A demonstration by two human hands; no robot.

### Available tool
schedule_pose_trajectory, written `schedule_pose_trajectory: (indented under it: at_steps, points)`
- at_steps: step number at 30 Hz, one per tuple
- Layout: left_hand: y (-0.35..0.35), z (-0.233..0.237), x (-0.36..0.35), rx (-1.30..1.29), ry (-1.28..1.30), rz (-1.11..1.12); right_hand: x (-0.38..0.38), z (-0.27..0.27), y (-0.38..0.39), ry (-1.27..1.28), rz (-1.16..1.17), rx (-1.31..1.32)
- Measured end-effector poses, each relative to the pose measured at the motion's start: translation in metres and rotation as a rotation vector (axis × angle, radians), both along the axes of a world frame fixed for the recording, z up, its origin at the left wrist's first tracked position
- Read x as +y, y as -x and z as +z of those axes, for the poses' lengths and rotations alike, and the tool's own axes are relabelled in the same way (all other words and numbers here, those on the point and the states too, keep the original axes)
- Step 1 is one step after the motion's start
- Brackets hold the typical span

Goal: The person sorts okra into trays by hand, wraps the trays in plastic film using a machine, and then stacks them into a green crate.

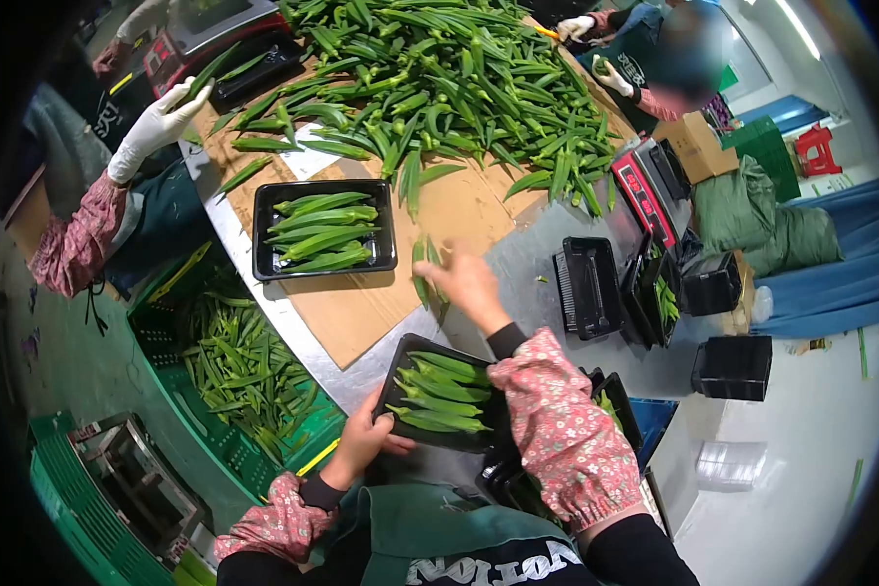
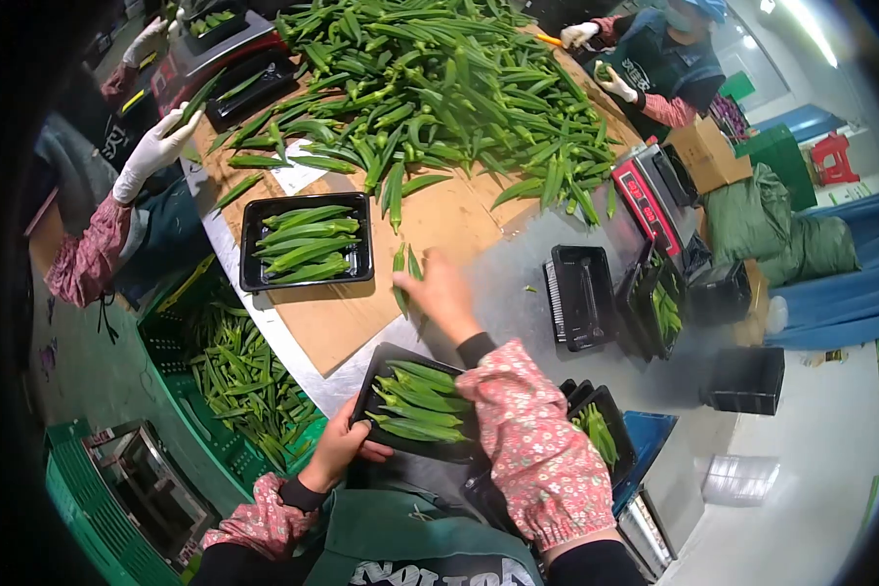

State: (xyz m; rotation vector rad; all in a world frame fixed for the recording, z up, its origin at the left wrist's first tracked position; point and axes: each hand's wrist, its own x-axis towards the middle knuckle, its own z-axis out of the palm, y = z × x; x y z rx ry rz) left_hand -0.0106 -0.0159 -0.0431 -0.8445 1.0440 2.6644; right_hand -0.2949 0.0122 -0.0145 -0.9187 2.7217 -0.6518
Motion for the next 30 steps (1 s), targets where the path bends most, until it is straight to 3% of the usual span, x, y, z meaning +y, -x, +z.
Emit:
schedule_pose_trajectory:
  at_steps: [1,5,9,12,15,19,30]
  points:
    - [0.002,0.000,0.003,-0.022,0.031,-0.003,-0.007,-0.006,-0.008,-0.108,0.025,0.088]
    - [0.005,0.007,0.004,-0.056,0.075,-0.016,-0.019,0.003,-0.009,-0.200,-0.019,-0.090]
    - [0.003,0.005,0.004,-0.018,0.075,0.005,0.005,-0.013,0.018,0.036,0.087,-0.197]
    - [0.002,0.006,0.004,-0.008,0.096,0.009,0.028,0.041,0.016,0.366,-0.003,-1.038]
    - [0.002,0.004,0.003,0.009,0.141,-0.016,0.060,0.062,0.000,0.719,-0.069,-1.224]
    - [0.004,-0.004,0.003,-0.051,0.136,-0.046,0.100,0.071,-0.013,0.625,-0.076,-1.349]
    - [0.001,-0.002,0.008,-0.020,0.197,0.004,0.141,0.062,-0.063,0.677,-0.113,-1.578]
